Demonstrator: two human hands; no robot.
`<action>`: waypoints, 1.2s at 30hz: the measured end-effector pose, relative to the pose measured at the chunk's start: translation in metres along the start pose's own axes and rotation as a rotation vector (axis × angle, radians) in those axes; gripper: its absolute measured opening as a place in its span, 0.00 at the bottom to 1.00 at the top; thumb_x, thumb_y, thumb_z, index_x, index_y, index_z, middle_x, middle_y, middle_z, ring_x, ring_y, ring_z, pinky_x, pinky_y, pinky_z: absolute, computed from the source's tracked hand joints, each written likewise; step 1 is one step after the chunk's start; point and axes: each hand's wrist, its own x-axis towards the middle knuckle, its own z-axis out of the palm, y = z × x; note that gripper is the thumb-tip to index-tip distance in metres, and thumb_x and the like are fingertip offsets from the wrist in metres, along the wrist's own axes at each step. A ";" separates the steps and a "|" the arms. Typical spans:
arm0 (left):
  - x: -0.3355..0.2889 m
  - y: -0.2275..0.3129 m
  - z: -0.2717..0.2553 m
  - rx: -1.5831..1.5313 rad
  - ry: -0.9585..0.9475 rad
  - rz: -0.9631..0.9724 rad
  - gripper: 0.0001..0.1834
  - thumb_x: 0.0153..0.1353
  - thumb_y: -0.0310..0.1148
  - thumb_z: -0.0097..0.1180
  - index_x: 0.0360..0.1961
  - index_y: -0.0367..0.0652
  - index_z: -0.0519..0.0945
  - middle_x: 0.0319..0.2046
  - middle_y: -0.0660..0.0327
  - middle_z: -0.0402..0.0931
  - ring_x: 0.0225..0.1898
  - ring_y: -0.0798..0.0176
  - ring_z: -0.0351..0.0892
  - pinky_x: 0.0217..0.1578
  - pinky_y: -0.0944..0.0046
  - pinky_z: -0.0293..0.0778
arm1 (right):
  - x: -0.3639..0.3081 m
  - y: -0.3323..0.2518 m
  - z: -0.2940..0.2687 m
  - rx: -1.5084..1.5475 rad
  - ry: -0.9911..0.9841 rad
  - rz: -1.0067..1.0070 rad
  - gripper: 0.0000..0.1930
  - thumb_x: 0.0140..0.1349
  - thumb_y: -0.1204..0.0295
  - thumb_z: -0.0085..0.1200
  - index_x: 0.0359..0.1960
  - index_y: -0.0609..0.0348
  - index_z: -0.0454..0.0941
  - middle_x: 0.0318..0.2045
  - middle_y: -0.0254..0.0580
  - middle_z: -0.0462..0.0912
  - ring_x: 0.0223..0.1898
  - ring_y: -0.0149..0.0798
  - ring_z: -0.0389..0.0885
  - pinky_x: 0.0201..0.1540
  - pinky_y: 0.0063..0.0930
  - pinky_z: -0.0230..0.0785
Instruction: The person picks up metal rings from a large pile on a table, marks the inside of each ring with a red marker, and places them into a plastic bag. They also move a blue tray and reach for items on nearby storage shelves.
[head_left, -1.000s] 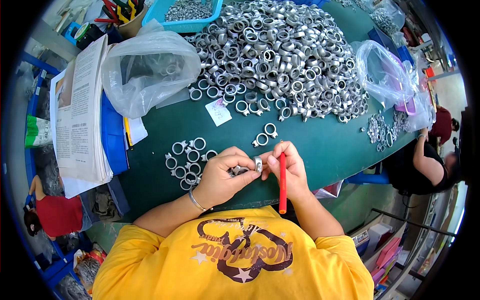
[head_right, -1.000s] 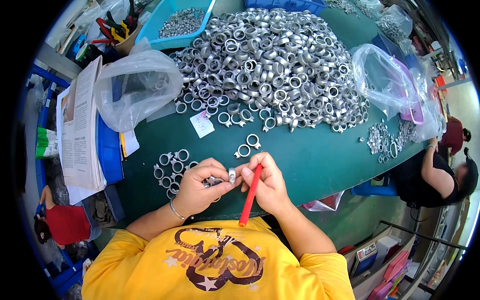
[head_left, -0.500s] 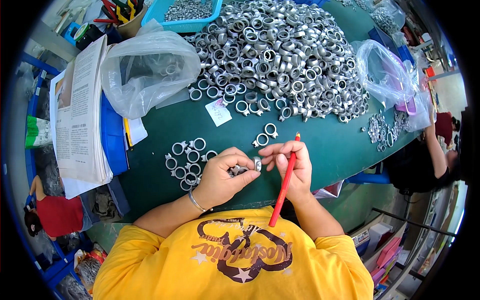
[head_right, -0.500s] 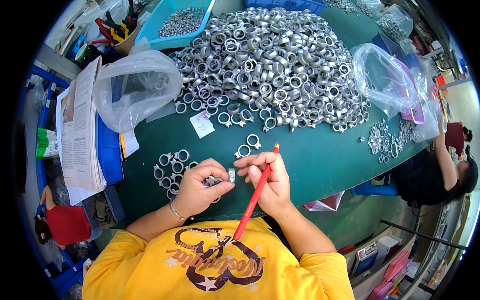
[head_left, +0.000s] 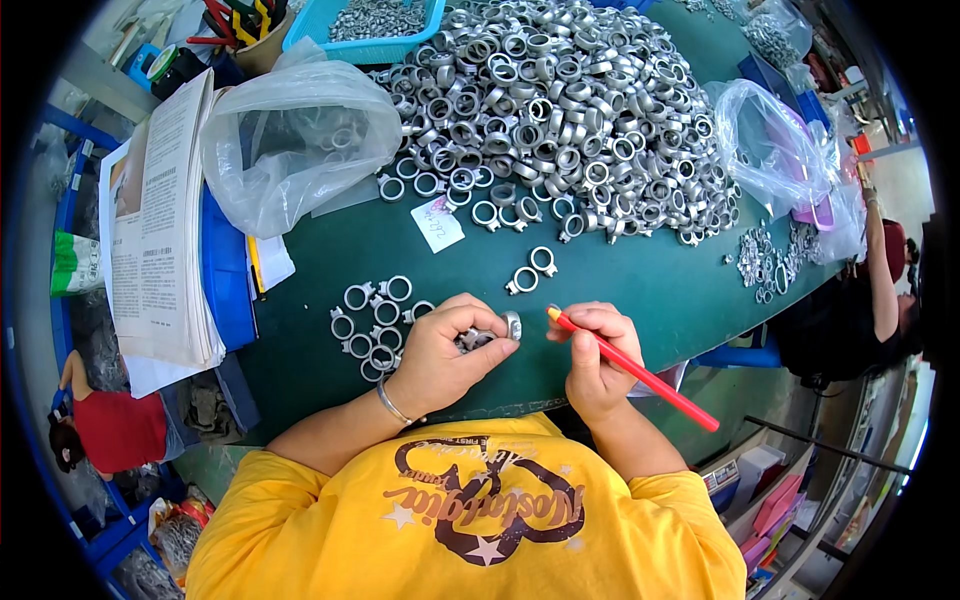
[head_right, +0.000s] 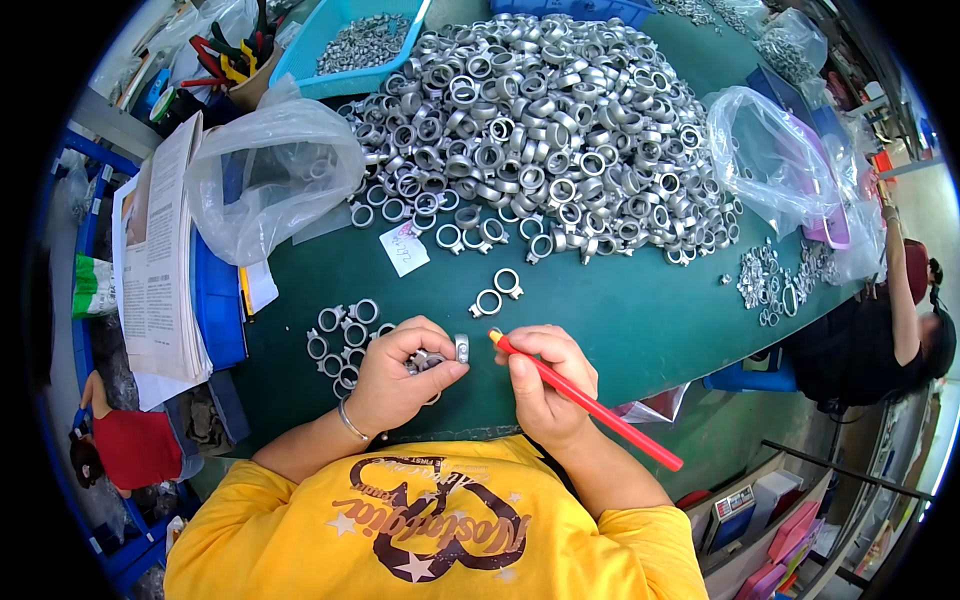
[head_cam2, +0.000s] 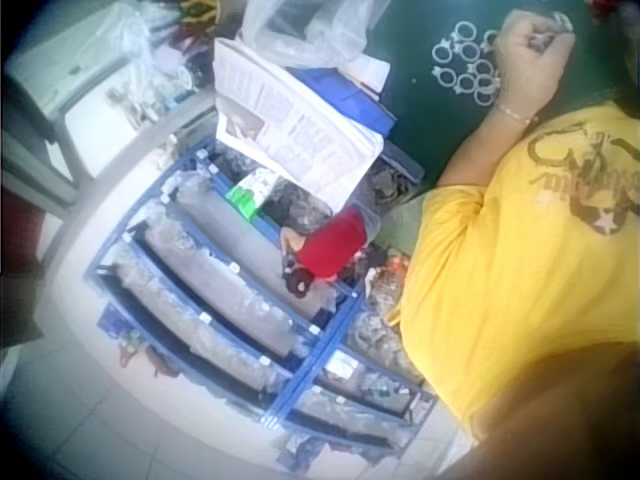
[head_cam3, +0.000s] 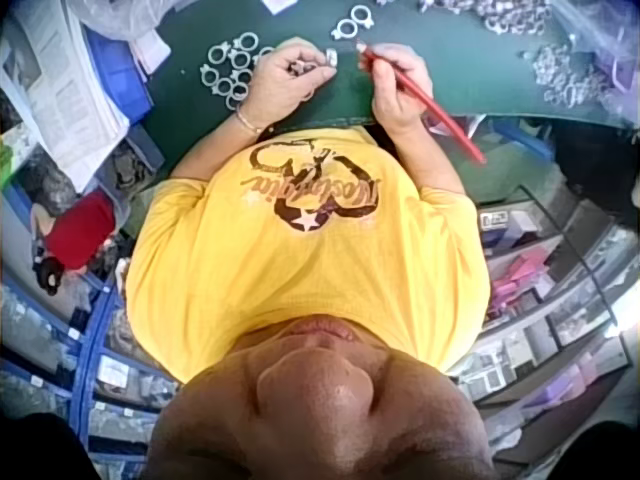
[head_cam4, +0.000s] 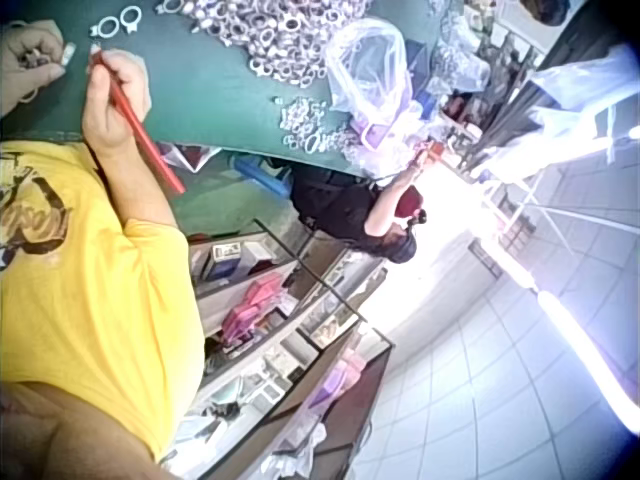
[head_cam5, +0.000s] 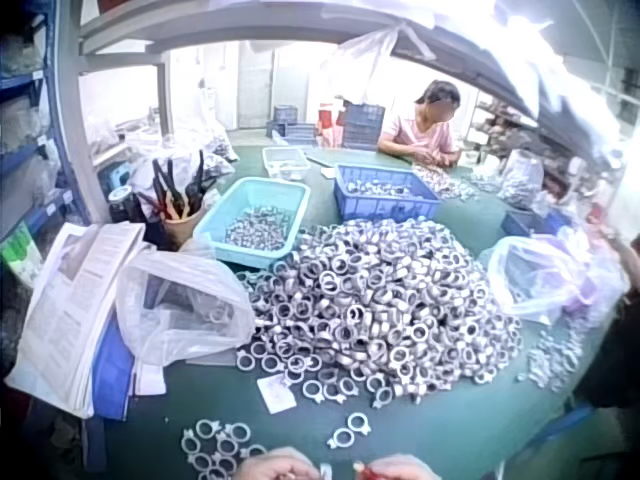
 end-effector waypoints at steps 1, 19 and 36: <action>0.000 0.000 0.000 0.007 0.000 0.009 0.05 0.48 0.22 0.60 0.27 0.37 0.76 0.28 0.65 0.70 0.22 0.78 0.67 0.21 0.79 0.63 | 0.000 0.000 -0.001 0.022 -0.018 -0.001 0.03 0.57 0.79 0.47 0.33 0.65 0.69 0.28 0.49 0.77 0.24 0.34 0.75 0.27 0.21 0.68; 0.000 -0.002 -0.001 0.031 -0.007 0.057 0.04 0.50 0.24 0.59 0.28 0.37 0.77 0.28 0.65 0.71 0.24 0.76 0.69 0.23 0.78 0.64 | 0.008 0.003 0.004 0.007 -0.262 0.130 0.10 0.48 0.85 0.54 0.32 0.62 0.70 0.35 0.47 0.79 0.36 0.39 0.77 0.41 0.28 0.68; 0.001 0.002 -0.001 -0.008 0.025 0.054 0.07 0.51 0.25 0.58 0.34 0.38 0.79 0.28 0.64 0.71 0.23 0.76 0.68 0.23 0.78 0.64 | 0.005 0.007 0.001 -0.115 -0.185 -0.023 0.14 0.40 0.85 0.61 0.23 0.58 0.67 0.25 0.42 0.78 0.27 0.36 0.75 0.30 0.25 0.66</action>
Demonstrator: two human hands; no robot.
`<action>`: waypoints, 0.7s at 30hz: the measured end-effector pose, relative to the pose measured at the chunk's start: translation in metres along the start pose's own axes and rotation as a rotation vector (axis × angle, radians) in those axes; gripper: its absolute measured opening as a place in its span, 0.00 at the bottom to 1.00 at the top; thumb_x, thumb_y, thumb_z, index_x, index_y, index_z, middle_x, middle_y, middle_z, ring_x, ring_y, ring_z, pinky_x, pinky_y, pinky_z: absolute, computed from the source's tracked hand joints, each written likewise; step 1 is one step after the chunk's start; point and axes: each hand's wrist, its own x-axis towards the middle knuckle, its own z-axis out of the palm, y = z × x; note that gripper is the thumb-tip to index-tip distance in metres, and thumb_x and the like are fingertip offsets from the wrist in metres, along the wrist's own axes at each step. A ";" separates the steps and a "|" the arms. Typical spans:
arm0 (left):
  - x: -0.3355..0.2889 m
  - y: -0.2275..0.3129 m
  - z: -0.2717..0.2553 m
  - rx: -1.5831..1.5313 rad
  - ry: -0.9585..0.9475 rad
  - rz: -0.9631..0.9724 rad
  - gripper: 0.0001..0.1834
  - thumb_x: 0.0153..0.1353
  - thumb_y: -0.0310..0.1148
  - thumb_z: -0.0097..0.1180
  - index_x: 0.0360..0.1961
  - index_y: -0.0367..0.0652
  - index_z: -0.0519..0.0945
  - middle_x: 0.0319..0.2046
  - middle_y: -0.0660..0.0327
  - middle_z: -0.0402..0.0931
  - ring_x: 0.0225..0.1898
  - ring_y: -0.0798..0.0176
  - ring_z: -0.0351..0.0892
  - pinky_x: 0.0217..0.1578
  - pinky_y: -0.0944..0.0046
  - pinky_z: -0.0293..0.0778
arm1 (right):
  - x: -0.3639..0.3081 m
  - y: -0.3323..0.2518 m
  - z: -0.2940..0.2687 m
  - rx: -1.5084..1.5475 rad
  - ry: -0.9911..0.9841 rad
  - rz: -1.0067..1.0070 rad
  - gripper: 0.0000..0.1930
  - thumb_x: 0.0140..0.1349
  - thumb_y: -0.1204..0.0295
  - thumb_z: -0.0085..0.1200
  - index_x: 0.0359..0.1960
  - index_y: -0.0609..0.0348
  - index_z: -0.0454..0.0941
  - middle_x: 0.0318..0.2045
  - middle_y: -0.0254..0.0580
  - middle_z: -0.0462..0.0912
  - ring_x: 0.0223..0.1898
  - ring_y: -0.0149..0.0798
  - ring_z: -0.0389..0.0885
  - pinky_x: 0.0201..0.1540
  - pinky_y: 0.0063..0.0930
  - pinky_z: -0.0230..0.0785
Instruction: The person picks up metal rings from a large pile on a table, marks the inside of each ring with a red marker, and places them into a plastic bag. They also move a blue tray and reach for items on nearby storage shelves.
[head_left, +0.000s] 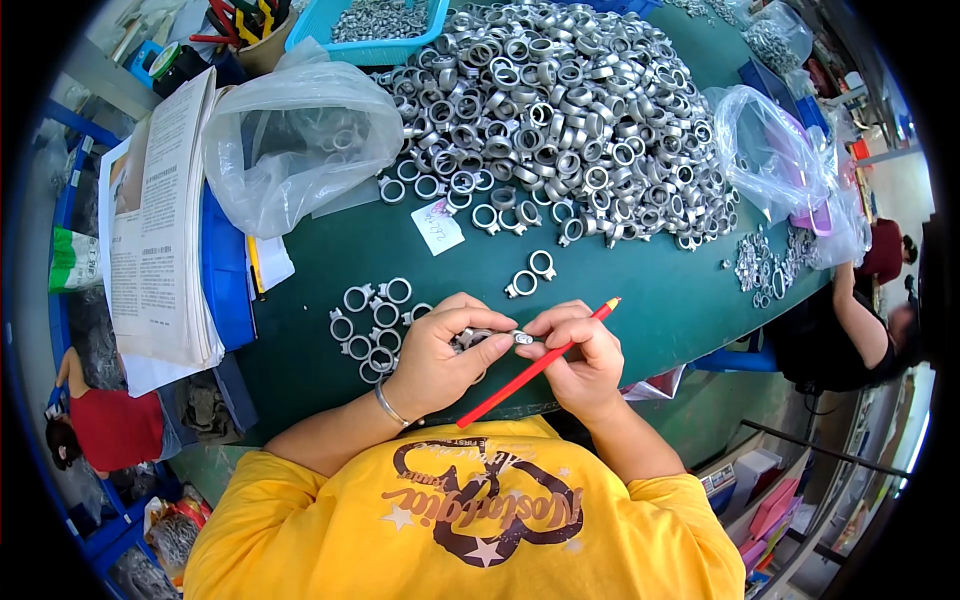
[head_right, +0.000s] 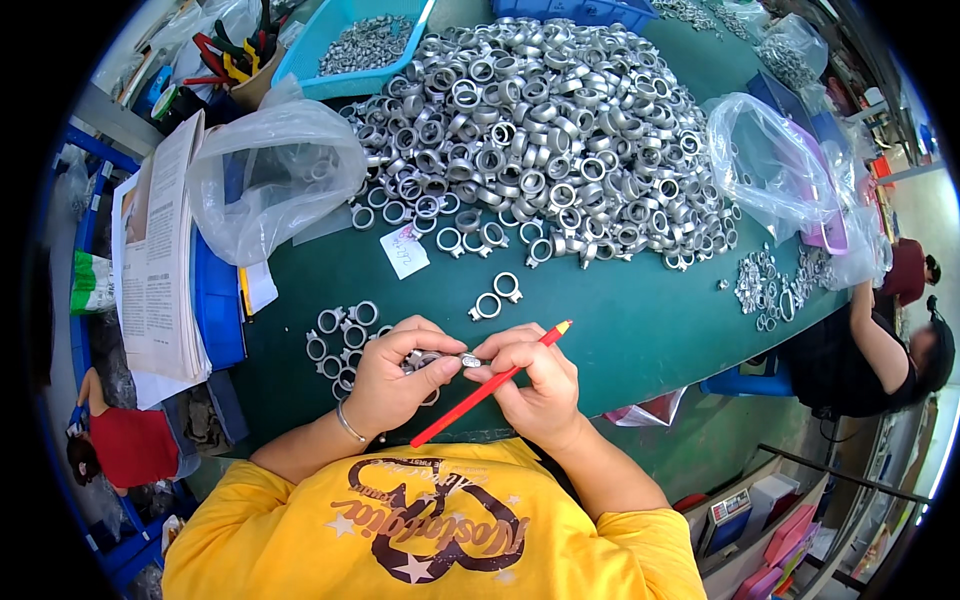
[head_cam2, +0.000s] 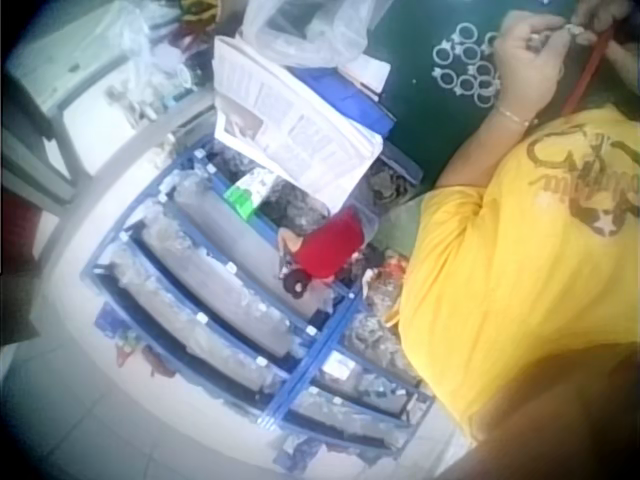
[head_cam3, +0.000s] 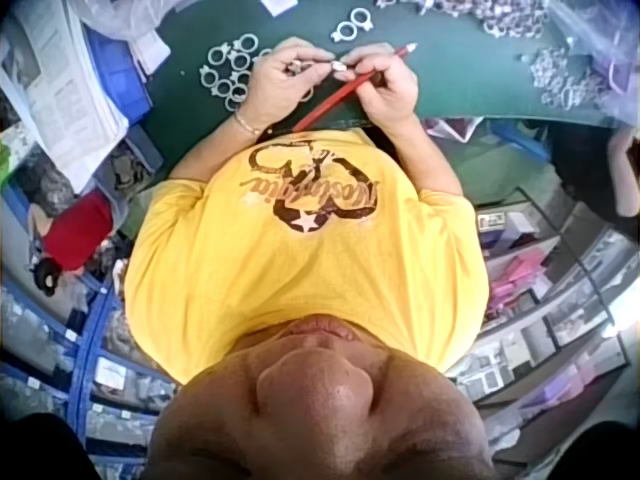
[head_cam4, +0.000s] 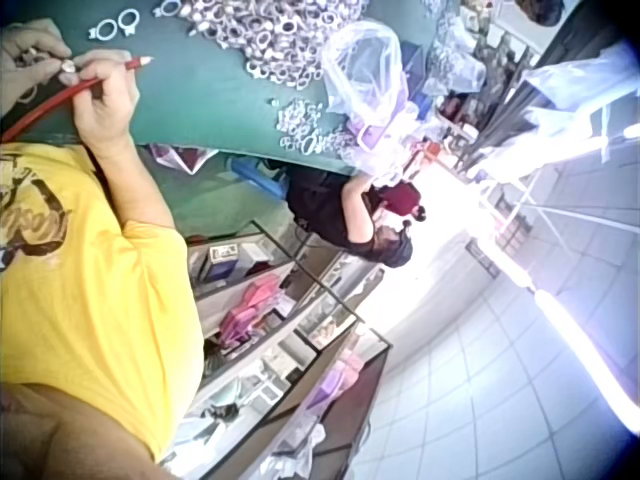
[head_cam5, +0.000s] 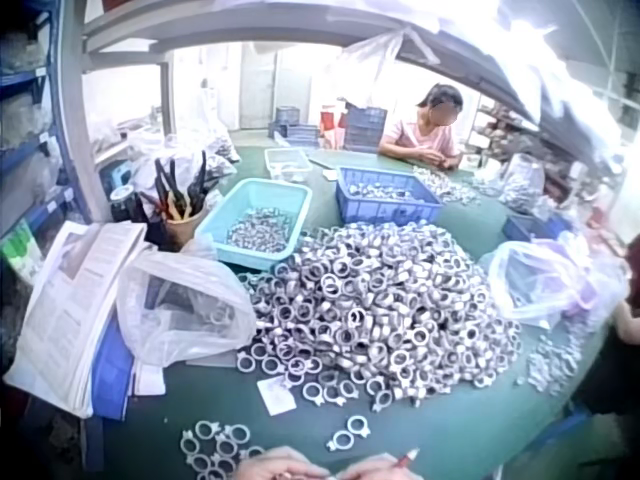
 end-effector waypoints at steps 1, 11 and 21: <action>0.000 0.000 0.000 0.005 -0.001 0.003 0.07 0.51 0.25 0.58 0.34 0.38 0.79 0.28 0.64 0.71 0.23 0.76 0.68 0.23 0.78 0.64 | 0.001 -0.001 0.000 -0.008 -0.003 -0.010 0.14 0.40 0.85 0.61 0.23 0.58 0.67 0.25 0.42 0.78 0.27 0.36 0.75 0.30 0.25 0.66; 0.001 0.000 0.000 -0.001 -0.034 -0.073 0.06 0.52 0.23 0.56 0.33 0.36 0.78 0.29 0.63 0.71 0.24 0.74 0.72 0.24 0.77 0.67 | 0.004 -0.005 -0.001 -0.096 0.005 -0.104 0.12 0.39 0.85 0.61 0.21 0.60 0.69 0.24 0.42 0.78 0.27 0.38 0.75 0.29 0.26 0.67; 0.000 0.008 0.002 -0.124 0.071 -0.157 0.02 0.52 0.21 0.52 0.29 0.35 0.76 0.27 0.63 0.69 0.22 0.72 0.72 0.20 0.77 0.65 | 0.091 0.028 -0.120 -0.206 0.569 -0.175 0.08 0.50 0.85 0.52 0.26 0.61 0.66 0.28 0.38 0.73 0.29 0.28 0.73 0.34 0.21 0.68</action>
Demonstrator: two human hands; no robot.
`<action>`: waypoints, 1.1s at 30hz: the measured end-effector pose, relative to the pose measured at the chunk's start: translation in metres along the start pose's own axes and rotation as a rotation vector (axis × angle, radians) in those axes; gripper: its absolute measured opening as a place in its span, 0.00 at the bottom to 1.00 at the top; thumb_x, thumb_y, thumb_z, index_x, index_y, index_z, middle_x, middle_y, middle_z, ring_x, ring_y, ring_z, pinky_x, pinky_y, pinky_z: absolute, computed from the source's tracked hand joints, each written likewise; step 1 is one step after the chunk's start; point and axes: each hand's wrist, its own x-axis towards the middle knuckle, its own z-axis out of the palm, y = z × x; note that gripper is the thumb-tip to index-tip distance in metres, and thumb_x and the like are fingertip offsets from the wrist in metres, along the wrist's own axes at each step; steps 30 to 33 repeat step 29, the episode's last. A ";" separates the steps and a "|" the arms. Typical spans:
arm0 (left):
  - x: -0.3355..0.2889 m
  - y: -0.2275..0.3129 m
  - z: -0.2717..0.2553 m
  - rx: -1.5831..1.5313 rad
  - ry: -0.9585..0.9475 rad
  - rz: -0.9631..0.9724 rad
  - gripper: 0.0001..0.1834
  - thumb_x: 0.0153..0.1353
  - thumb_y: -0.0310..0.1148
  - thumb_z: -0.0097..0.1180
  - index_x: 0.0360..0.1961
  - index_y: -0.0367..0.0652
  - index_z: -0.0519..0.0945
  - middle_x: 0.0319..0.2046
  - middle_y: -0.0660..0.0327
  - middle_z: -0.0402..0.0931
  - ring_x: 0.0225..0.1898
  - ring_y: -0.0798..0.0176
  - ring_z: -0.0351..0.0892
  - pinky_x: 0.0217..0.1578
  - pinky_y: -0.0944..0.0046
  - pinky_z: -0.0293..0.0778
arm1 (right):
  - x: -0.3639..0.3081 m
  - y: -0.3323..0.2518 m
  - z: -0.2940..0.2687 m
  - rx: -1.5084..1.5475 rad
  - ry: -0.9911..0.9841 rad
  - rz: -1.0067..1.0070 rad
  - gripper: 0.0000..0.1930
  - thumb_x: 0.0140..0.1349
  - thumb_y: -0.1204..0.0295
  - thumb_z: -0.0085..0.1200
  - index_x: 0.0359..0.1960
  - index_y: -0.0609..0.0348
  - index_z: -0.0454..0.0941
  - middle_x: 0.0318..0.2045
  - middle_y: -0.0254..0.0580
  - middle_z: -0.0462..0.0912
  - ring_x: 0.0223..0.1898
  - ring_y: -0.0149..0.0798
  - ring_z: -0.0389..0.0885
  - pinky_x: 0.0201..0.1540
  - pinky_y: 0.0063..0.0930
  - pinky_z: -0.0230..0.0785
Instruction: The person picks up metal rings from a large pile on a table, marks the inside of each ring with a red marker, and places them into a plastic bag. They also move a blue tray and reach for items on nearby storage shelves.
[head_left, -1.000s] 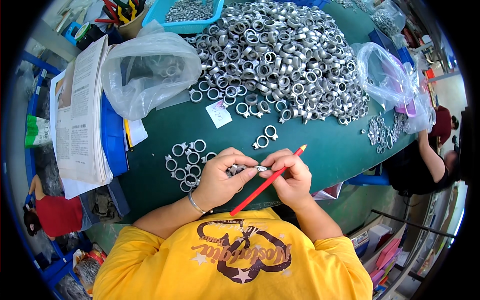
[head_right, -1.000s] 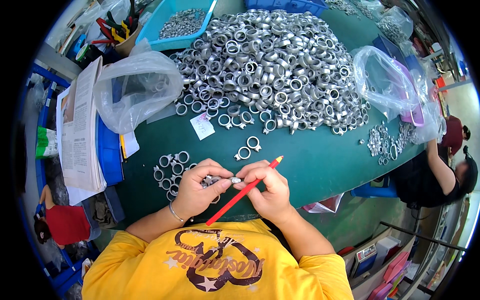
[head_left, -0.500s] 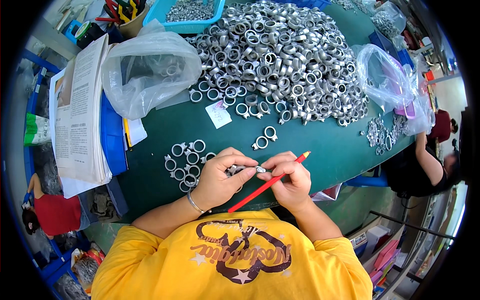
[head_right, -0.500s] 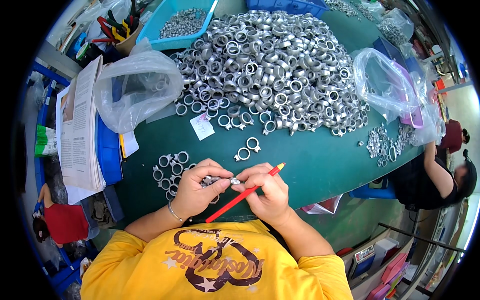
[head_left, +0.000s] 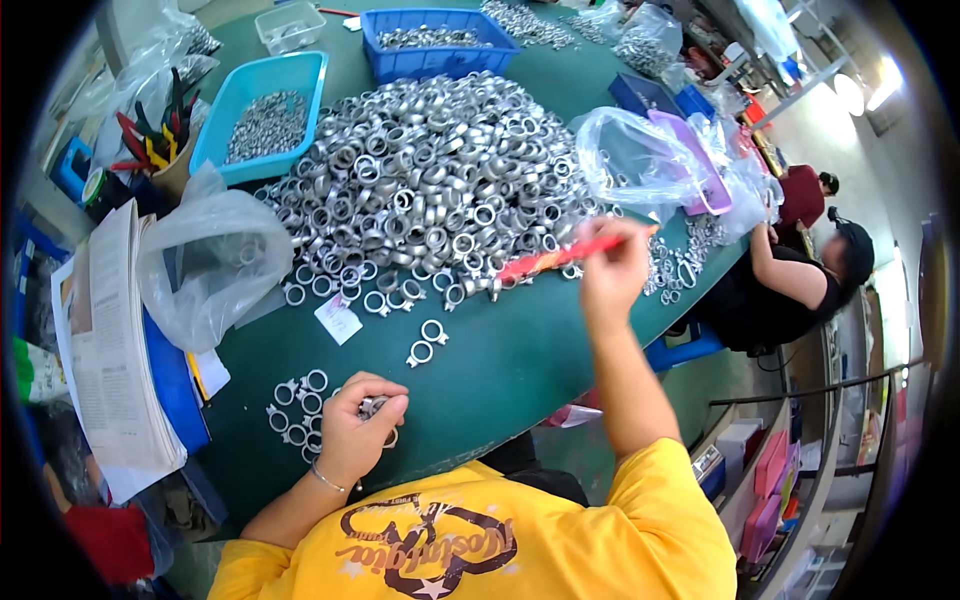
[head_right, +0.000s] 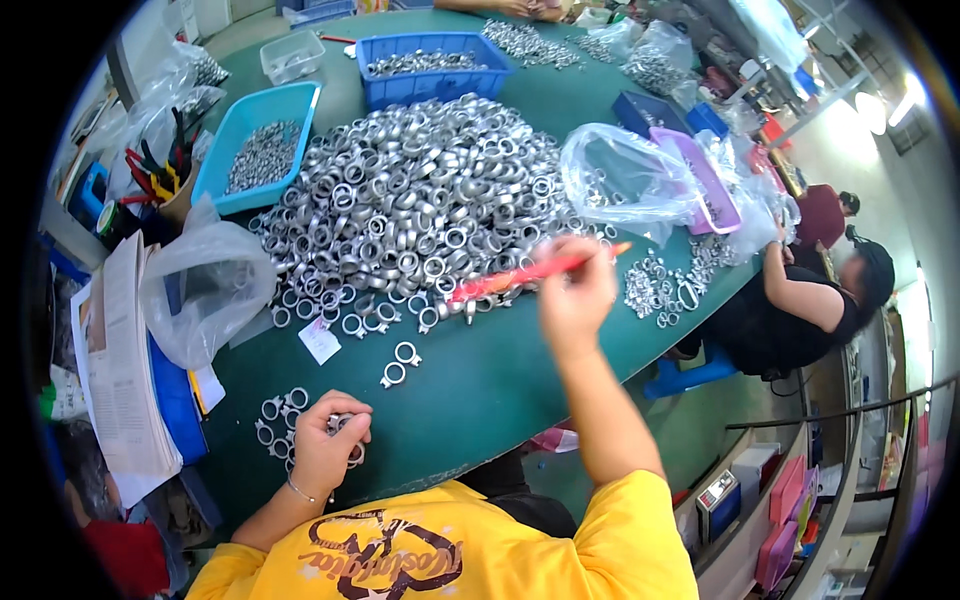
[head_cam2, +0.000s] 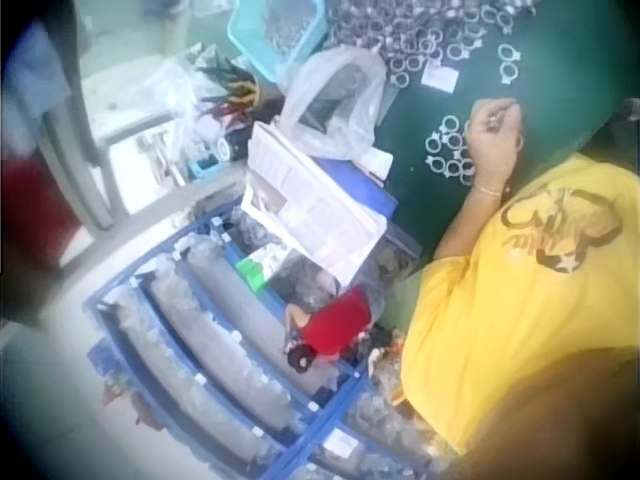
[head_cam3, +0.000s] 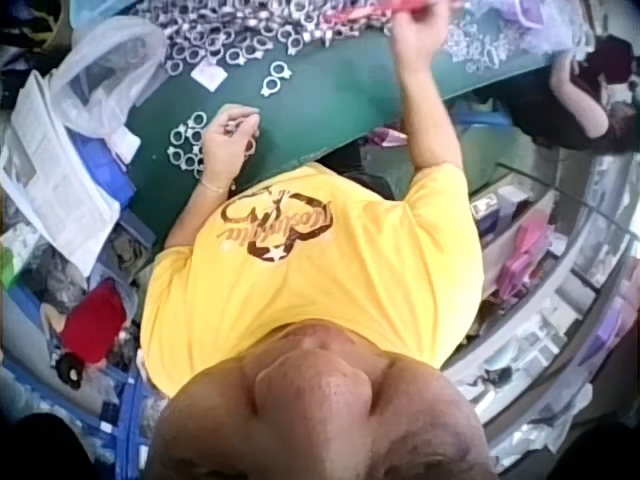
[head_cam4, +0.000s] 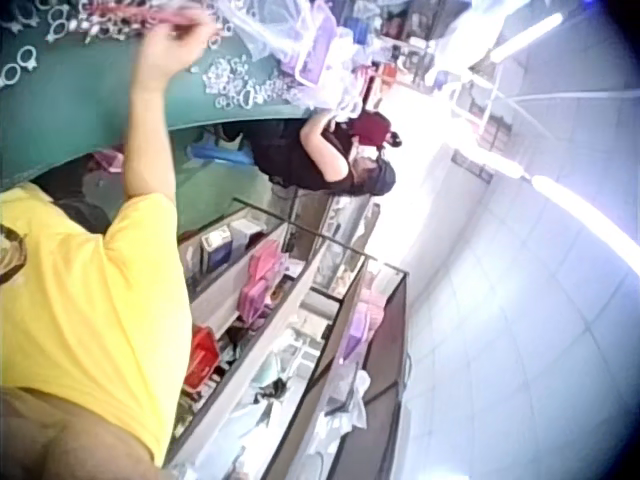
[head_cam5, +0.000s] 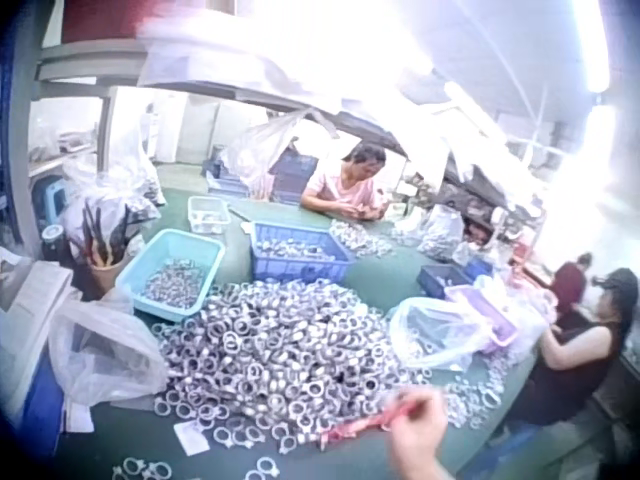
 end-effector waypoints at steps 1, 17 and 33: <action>-0.001 0.002 0.001 -0.005 0.004 -0.005 0.02 0.52 0.21 0.53 0.28 0.35 0.75 0.27 0.63 0.69 0.22 0.72 0.72 0.19 0.77 0.65 | 0.029 0.013 -0.014 -0.036 0.097 -0.024 0.07 0.51 0.83 0.52 0.27 0.61 0.66 0.28 0.38 0.73 0.28 0.28 0.72 0.34 0.21 0.68; 0.001 -0.004 -0.007 -0.173 0.094 -0.073 0.03 0.55 0.27 0.53 0.30 0.41 0.72 0.20 0.64 0.71 0.18 0.77 0.66 0.16 0.79 0.62 | -0.092 -0.036 0.052 -0.103 -0.882 -0.187 0.11 0.39 0.85 0.55 0.22 0.57 0.66 0.32 0.44 0.79 0.30 0.45 0.75 0.33 0.33 0.67; 0.002 -0.014 -0.005 -0.143 0.010 -0.019 0.15 0.51 0.22 0.57 0.41 0.40 0.68 0.28 0.65 0.70 0.25 0.76 0.70 0.22 0.79 0.66 | -0.124 -0.060 0.059 0.154 -0.620 0.125 0.19 0.39 0.80 0.66 0.21 0.56 0.62 0.31 0.45 0.76 0.29 0.41 0.76 0.30 0.27 0.70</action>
